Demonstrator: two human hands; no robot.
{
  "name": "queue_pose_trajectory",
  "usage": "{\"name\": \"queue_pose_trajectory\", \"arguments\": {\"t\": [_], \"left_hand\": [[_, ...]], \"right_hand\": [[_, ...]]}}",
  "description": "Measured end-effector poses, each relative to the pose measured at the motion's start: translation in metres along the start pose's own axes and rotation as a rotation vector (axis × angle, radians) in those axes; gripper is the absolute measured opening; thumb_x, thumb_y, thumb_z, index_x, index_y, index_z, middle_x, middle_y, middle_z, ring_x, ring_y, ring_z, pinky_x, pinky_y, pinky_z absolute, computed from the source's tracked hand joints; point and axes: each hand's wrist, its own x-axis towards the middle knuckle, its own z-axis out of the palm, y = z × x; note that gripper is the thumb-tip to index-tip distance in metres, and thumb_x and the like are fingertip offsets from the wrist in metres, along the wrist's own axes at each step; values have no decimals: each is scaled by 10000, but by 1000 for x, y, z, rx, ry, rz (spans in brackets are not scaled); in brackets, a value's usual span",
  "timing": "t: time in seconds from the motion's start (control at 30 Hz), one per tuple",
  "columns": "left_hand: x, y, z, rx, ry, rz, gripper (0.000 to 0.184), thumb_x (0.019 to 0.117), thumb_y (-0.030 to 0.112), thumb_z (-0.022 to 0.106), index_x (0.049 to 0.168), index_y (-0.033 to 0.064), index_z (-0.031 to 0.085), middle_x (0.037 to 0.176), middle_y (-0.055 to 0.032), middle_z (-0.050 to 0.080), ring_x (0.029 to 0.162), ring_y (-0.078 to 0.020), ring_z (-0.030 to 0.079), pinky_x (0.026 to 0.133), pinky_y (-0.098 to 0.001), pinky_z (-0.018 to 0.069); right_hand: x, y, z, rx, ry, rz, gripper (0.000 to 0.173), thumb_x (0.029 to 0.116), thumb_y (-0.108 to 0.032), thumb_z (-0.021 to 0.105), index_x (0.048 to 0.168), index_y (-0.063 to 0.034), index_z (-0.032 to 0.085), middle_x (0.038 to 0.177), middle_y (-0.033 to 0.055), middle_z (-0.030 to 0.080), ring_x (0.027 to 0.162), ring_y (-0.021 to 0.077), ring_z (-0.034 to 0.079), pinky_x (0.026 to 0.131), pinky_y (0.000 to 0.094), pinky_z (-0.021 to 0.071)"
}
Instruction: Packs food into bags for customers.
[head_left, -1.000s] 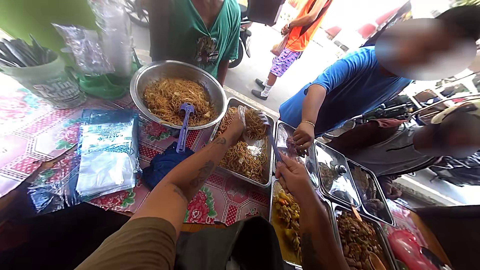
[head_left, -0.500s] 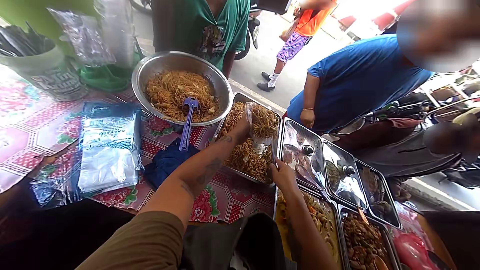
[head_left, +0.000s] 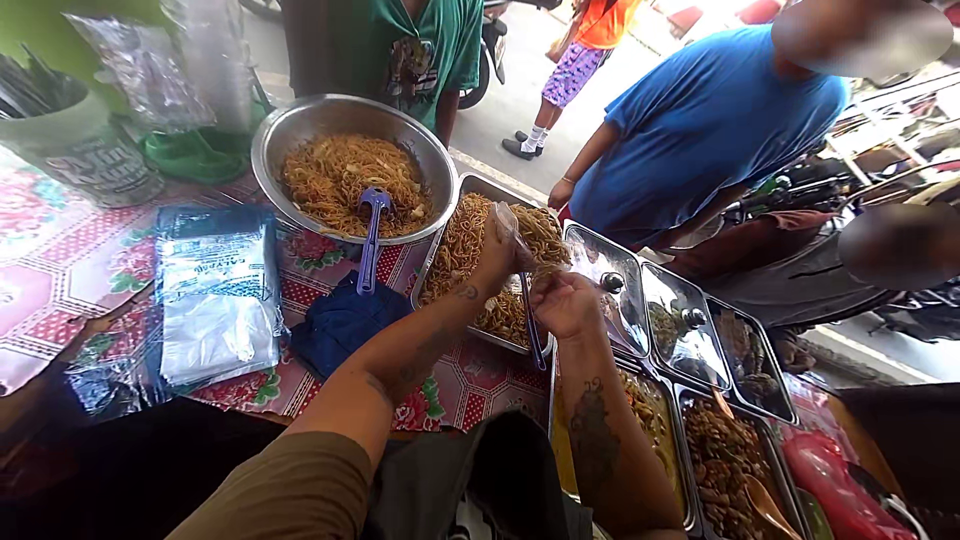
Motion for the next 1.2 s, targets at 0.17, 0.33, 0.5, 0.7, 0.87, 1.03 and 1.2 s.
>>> {"name": "queue_pose_trajectory", "arguments": {"t": [0.17, 0.33, 0.5, 0.7, 0.87, 1.03, 1.2], "left_hand": [[2, 2, -30, 301, -172, 229, 787, 925, 101, 635, 1590, 51, 215, 1379, -219, 571, 1180, -235, 637, 1006, -449, 526], [7, 28, -38, 859, -200, 247, 851, 966, 292, 673, 1637, 102, 186, 1172, -232, 699, 1075, -367, 698, 961, -584, 528], [8, 53, -40, 1051, -178, 242, 871, 990, 418, 635, 1657, 179, 129, 952, -209, 700, 906, -392, 692, 860, -604, 537], [-8, 82, -45, 1244, -156, 322, 900, 960, 549, 648, 1647, 186, 195, 1001, -238, 701, 928, -431, 691, 841, -629, 534], [-28, 82, -52, 1249, -131, 243, 896, 990, 509, 626, 1651, 143, 144, 1052, -274, 689, 1004, -459, 679, 904, -635, 514], [-77, 84, -57, 1119, -87, 227, 897, 1007, 477, 614, 1647, 94, 115, 1022, -262, 686, 972, -427, 681, 902, -613, 524], [-159, 81, -72, 1124, -62, 169, 909, 987, 425, 665, 1617, 19, 152, 1069, -251, 684, 944, -400, 697, 864, -592, 555]], "right_hand": [[7, -23, 6, -132, 113, -124, 183, 1029, -175, 381, 863, -142, 451, 664, -1, 488, 469, 86, 446, 448, 216, 424], [23, -48, 16, -264, 59, -255, 64, 941, -77, 456, 906, -129, 460, 706, 5, 501, 522, 89, 485, 493, 230, 454], [37, -63, 19, -405, -108, -157, 83, 999, -150, 524, 1041, -91, 563, 776, 21, 596, 538, 65, 531, 484, 202, 478], [44, -62, 22, -1116, 121, -696, 253, 978, -185, 674, 1102, 35, 678, 974, 189, 685, 789, 279, 666, 740, 498, 569], [23, -52, 30, -962, 37, -912, 220, 992, -102, 632, 1110, 83, 615, 936, 168, 647, 652, 191, 649, 669, 383, 600], [-21, -41, 25, -785, -226, -1008, 123, 1002, -59, 605, 1078, 36, 587, 903, 74, 679, 568, 91, 637, 567, 277, 601], [-75, -19, -1, -787, -448, -806, 83, 1031, -66, 581, 1113, -69, 567, 947, 4, 708, 608, 68, 658, 575, 250, 608]]}}
